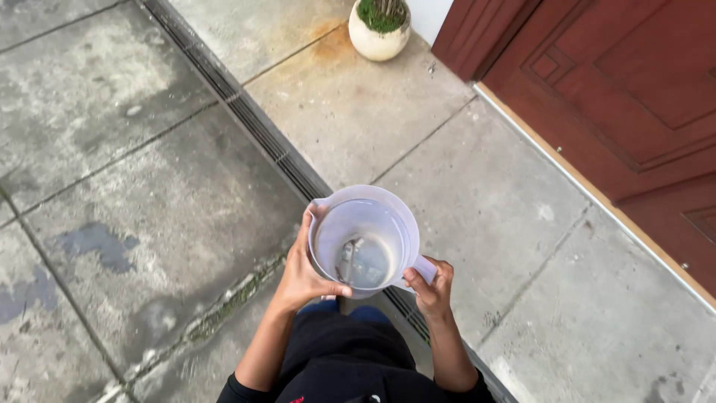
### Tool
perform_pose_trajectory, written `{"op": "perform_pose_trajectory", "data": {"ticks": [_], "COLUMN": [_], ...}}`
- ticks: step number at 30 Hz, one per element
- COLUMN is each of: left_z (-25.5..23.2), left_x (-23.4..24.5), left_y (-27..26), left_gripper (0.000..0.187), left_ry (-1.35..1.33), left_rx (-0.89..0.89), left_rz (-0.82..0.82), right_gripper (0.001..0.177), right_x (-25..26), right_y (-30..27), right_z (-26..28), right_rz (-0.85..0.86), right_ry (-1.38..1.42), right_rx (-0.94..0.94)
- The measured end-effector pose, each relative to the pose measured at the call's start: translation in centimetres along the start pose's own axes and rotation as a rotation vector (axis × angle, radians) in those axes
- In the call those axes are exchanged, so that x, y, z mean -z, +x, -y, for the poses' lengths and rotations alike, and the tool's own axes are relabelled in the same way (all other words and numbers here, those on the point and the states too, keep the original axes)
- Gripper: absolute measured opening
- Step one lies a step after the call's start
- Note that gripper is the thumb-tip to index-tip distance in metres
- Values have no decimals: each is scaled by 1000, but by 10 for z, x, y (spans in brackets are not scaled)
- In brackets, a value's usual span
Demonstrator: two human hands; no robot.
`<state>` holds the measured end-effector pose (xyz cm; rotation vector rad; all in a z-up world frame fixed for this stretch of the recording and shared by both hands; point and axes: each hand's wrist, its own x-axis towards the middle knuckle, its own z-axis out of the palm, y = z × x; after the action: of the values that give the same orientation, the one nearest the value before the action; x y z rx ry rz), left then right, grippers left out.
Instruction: Filling a pitcher with water from a garden tap and watering several potted plants outdoors.
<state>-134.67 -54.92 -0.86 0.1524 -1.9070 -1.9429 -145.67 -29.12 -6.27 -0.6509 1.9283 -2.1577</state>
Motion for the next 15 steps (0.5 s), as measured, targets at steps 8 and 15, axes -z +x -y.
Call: {"op": "perform_pose_trajectory", "data": {"ticks": [8, 15], "left_z": [73, 135], "left_x": [9, 8], "left_y": [244, 451], "left_gripper": [167, 165], "left_ry": [-30, -36], "left_rx": [-15, 52], "left_rz": [100, 60], "right_gripper": [29, 33], "right_x": [21, 46], "right_y": [219, 428], "right_z": [-33, -101], "right_rz": [-57, 38], "right_ry": [-69, -32], "right_rx": [32, 57]}}
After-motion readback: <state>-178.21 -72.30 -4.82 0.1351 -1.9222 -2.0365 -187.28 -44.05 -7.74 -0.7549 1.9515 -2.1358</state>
